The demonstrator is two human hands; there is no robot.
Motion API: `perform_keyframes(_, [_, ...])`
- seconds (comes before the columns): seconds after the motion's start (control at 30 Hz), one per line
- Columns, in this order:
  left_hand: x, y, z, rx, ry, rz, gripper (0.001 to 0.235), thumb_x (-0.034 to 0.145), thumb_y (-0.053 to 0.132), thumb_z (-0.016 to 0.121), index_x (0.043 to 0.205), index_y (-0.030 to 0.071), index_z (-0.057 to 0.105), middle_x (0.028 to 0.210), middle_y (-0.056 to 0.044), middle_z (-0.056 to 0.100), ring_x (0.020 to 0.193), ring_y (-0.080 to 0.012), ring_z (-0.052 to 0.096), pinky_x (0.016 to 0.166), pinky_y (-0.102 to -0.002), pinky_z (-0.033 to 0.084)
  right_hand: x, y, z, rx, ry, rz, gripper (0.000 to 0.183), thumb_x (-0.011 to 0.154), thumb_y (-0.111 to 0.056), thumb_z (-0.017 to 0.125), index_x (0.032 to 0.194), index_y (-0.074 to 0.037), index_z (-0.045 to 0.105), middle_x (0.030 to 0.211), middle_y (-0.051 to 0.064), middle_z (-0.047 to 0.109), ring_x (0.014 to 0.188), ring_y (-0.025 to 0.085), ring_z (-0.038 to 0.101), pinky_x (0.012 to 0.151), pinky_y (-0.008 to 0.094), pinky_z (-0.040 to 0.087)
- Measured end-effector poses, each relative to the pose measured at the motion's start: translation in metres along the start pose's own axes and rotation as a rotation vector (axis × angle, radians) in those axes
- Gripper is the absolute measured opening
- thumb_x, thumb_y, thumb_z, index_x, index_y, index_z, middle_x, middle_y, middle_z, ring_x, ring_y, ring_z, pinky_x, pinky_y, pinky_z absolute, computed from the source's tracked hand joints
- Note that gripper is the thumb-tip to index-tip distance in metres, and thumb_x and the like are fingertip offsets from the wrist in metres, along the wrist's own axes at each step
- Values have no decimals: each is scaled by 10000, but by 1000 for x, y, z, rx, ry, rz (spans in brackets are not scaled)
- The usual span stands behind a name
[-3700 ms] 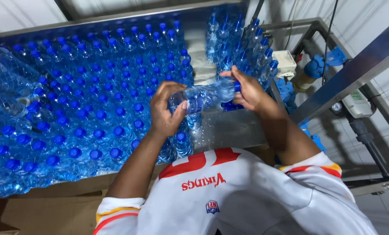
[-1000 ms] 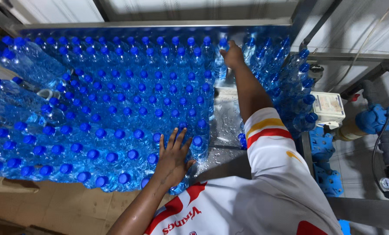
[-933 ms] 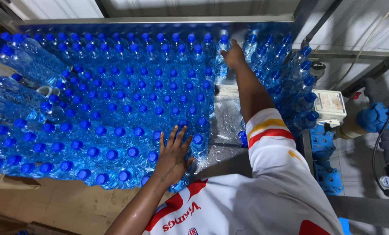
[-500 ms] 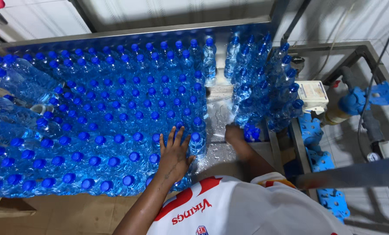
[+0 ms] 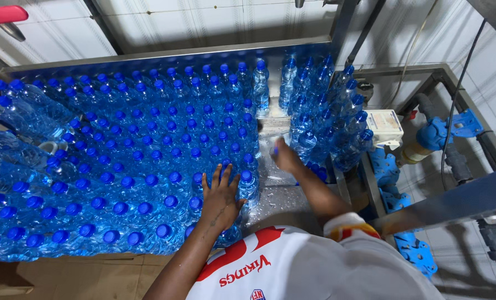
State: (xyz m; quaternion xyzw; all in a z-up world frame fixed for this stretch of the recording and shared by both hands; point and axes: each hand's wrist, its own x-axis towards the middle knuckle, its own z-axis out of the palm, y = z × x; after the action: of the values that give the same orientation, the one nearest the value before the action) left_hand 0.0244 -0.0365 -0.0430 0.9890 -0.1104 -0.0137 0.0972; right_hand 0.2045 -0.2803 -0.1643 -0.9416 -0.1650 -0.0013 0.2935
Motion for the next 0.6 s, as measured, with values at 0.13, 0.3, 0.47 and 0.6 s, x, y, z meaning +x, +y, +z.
perform_keyframes(0.13, [-1,1,-3,-6,4,-4,763,923,381,856,1586,127,578,1769,-163,358,1667,-460,222,1298,-793,81,107,-17,-71,-116,209,189,386,1142,-365,569,1380,-64,527,1314,256,702,1197,495,757,1025,614,607])
perform_keyframes(0.3, [-1,-4,4,-17,51,-14,736,900,355,871,1551,133,609,1746,-151,396,1663,-452,241,1299,-787,93,223,31,-138,-173,443,247,319,1196,-202,455,1430,14,473,1402,313,550,1215,545,722,1025,626,613])
perform_keyframes(0.47, [0,-14,25,25,80,18,761,930,486,791,1601,214,559,1786,-106,335,1695,-387,136,1296,-747,31,282,106,-123,-324,123,337,434,1165,-304,514,1465,4,574,1467,320,535,1223,507,671,971,612,591])
perform_keyframes(0.6, [-2,-12,21,-12,91,9,749,921,464,805,1592,222,576,1779,-103,353,1694,-378,148,1301,-729,13,286,103,-125,-333,60,379,546,1005,-104,557,1541,1,549,1482,333,560,1270,506,646,1039,548,569])
